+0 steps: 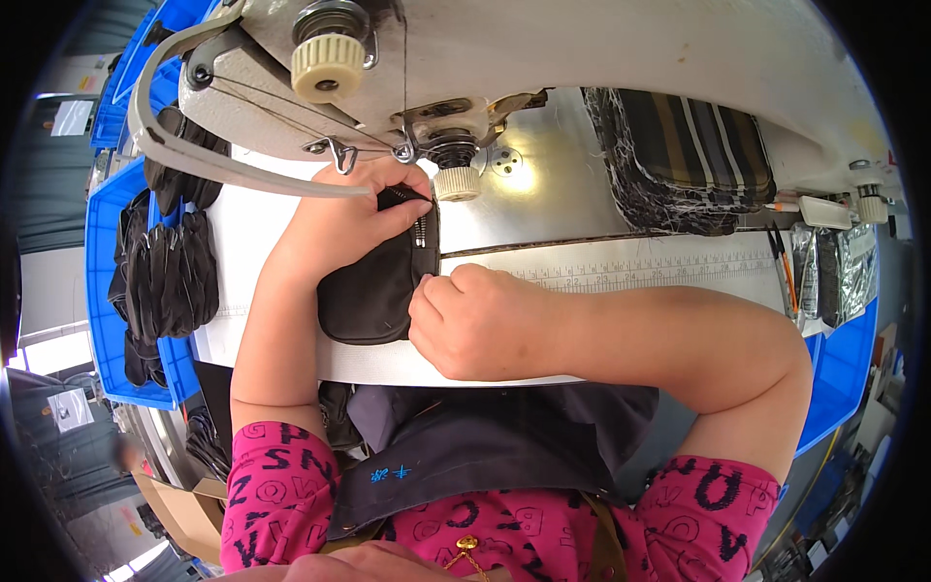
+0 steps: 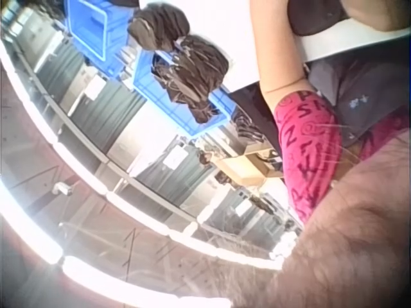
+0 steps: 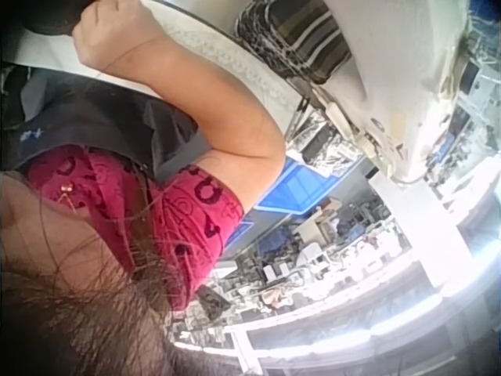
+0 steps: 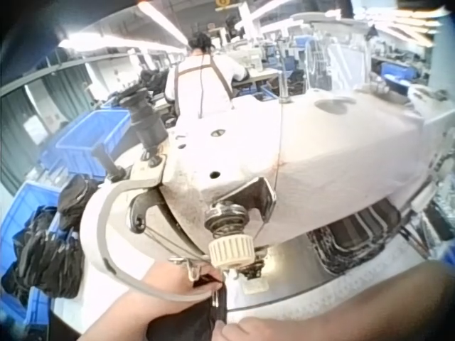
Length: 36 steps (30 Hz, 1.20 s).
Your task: Sewing dark fabric pouches using an industrial sewing machine.
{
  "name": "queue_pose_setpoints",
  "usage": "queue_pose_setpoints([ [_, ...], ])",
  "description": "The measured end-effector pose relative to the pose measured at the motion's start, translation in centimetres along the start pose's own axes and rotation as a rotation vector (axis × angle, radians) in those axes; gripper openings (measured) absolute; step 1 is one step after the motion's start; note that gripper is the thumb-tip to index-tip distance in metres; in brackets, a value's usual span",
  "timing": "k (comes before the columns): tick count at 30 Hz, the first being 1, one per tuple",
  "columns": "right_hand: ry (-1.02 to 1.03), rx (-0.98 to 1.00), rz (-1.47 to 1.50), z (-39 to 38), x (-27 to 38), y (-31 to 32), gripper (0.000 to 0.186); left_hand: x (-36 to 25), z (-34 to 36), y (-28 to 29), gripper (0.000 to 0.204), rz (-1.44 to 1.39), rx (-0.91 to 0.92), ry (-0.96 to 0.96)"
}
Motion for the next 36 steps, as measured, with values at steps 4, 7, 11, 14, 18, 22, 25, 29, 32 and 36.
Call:
queue_pose_setpoints([
  [4,-0.001,0.005,-0.008,0.0,0.1,-0.1,0.024,-0.3,0.0,0.1,0.015,0.004,-0.028,-0.021],
  [7,-0.005,0.000,-0.022,0.2,0.0,0.0,0.025,-0.3,0.0,0.2,0.014,0.038,-0.039,-0.024],
  [11,-0.016,-0.028,-0.046,0.2,-0.2,0.3,0.020,-0.4,0.0,0.3,0.017,0.023,-0.077,-0.011],
  [14,-0.008,-0.009,-0.046,0.1,0.0,0.2,0.021,-0.5,-0.1,0.5,0.019,0.016,-0.108,0.004],
  [18,0.012,-0.024,-0.051,0.0,0.1,0.2,0.023,-0.4,-0.1,0.6,0.018,0.025,-0.095,0.020],
  [22,0.011,-0.028,-0.033,0.0,0.0,0.2,0.025,-0.4,-0.1,0.6,0.017,0.008,-0.082,0.019],
  [25,0.027,-0.025,-0.036,0.0,0.1,0.2,0.025,-0.6,0.0,0.8,0.017,0.007,-0.104,-0.019],
  [29,0.022,-0.025,-0.023,0.0,0.1,0.1,0.024,-0.8,-0.2,0.9,0.017,0.073,-0.111,-0.057],
  [32,0.018,-0.018,0.005,-0.1,-0.3,0.1,0.022,-0.2,-0.4,1.1,0.021,0.123,-0.132,-0.053],
  [36,0.045,-0.009,0.068,-0.3,-1.1,0.1,0.018,0.6,-0.5,1.4,0.023,0.188,-0.104,-0.003],
])
Point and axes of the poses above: each hand's wrist, its own z-axis towards the middle knuckle, its own y-axis out of the back of the hand, x = y × z, the point moved 10 cm from there along z, towards the middle knuckle, and after that the axes turned 10 degrees about -x, right-handed, at the moved point
